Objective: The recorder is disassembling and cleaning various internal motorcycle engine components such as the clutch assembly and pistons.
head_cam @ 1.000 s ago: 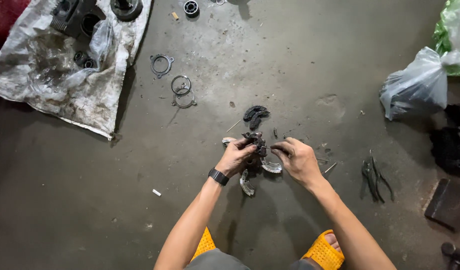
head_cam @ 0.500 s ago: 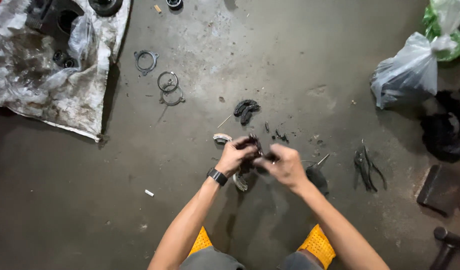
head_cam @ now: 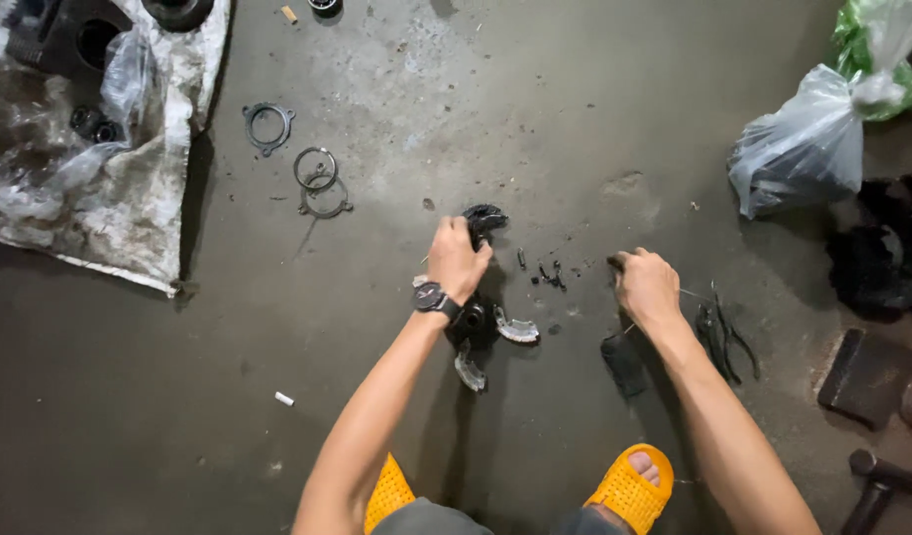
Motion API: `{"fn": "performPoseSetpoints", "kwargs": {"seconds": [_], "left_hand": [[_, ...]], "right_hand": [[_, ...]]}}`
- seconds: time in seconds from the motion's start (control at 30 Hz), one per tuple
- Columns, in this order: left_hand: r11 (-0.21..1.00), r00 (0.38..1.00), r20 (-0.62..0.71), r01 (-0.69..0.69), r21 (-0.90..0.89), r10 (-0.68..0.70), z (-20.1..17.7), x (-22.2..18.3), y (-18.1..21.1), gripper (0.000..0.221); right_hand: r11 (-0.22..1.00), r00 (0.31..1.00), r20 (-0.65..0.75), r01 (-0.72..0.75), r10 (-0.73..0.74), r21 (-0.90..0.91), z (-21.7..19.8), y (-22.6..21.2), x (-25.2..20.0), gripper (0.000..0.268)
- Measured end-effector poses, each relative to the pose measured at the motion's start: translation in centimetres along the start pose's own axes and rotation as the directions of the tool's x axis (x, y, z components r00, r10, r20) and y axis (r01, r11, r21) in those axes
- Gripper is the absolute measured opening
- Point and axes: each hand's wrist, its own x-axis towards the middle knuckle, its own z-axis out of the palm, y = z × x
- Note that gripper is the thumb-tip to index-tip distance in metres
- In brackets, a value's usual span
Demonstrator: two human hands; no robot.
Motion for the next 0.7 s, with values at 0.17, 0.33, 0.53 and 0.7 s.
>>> {"fn": "performPoseSetpoints", "kwargs": {"seconds": [0.17,0.33,0.53,0.7], "left_hand": [[0.930,0.996,0.080,-0.069,0.361,0.043,4.6,0.2,-1.9,0.016],[0.915,0.983,0.155,-0.151,0.374,0.098,4.9,-0.4,-2.1,0.018],[0.955,0.990,0.124,-0.092,0.280,0.059,3.3,0.0,-2.5,0.012],[0.944,0.984,0.118,-0.165,0.285,0.136,1.3,0.1,-4.0,0.029]], "right_hand": [[0.992,0.979,-0.186,0.057,-0.077,-0.112,-2.4,-3.1,1.3,0.030],[0.980,0.944,-0.279,0.195,-0.175,0.042,-1.0,-7.6,6.9,0.020],[0.863,0.878,-0.093,0.478,-0.469,0.163,1.9,-14.1,13.5,0.027],[0.847,0.845,0.160,0.462,-0.511,0.265,4.7,-14.1,16.8,0.029]]}}
